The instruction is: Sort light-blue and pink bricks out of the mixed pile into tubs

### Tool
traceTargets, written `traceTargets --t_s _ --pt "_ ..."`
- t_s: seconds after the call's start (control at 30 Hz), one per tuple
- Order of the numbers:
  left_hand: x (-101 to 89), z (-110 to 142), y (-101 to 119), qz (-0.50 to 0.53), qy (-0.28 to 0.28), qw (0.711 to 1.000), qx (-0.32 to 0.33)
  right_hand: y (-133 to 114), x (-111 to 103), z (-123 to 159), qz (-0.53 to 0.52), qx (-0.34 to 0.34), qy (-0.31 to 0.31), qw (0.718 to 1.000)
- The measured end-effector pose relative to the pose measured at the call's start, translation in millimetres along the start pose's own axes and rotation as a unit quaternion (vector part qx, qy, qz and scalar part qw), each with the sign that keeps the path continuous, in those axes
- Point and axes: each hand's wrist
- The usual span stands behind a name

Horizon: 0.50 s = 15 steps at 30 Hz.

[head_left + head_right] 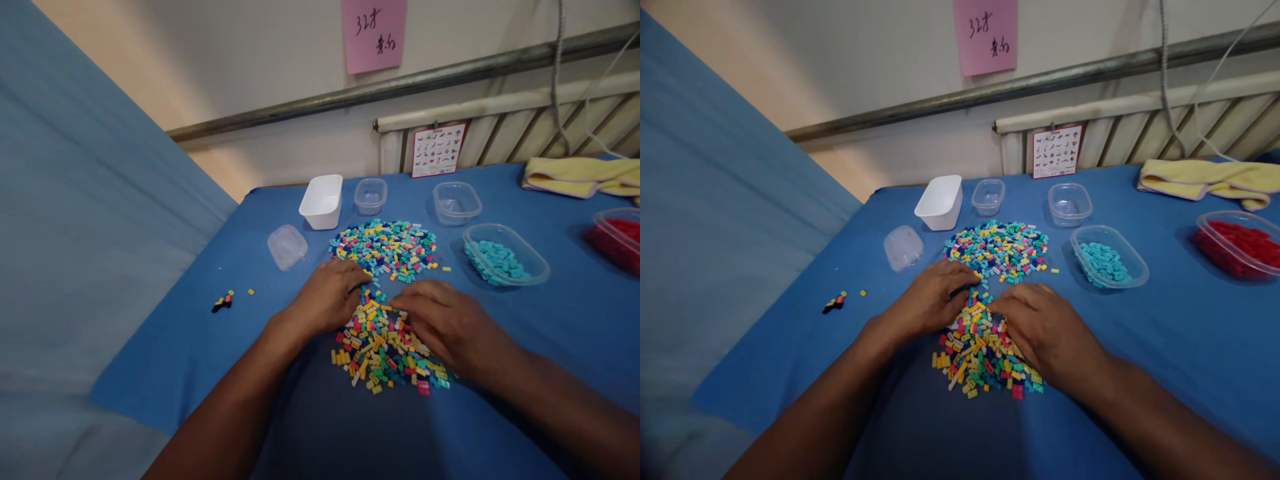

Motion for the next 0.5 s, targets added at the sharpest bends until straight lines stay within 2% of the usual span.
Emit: traceTargets --t_s 0.1,0.2,0.37,0.5 --pt "-11.5 -8.0 4.7 -0.029 -0.059 0.998 0.023 3.6 -1.8 7.2 -0.024 0.030 0.038 0.999" --pt "-19.3 -15.5 7.9 -0.053 -0.109 0.992 0.029 7.4 -2.7 14.8 -0.028 0.050 0.039 0.998" --pt "-19.6 -18.2 5.1 -0.029 -0.119 0.992 0.004 13.2 -5.4 23.0 -0.007 0.099 0.059 0.993" --pt "-19.2 -14.0 -1.1 0.033 -0.095 0.995 -0.015 15.7 -8.2 24.0 0.012 0.095 0.089 0.991"
Point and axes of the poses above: each hand's wrist, its own z-axis away from the middle knuckle, its own x-axis out of the palm, y = z × x, and after that the axes turned 9 degrees about -x, right-handed
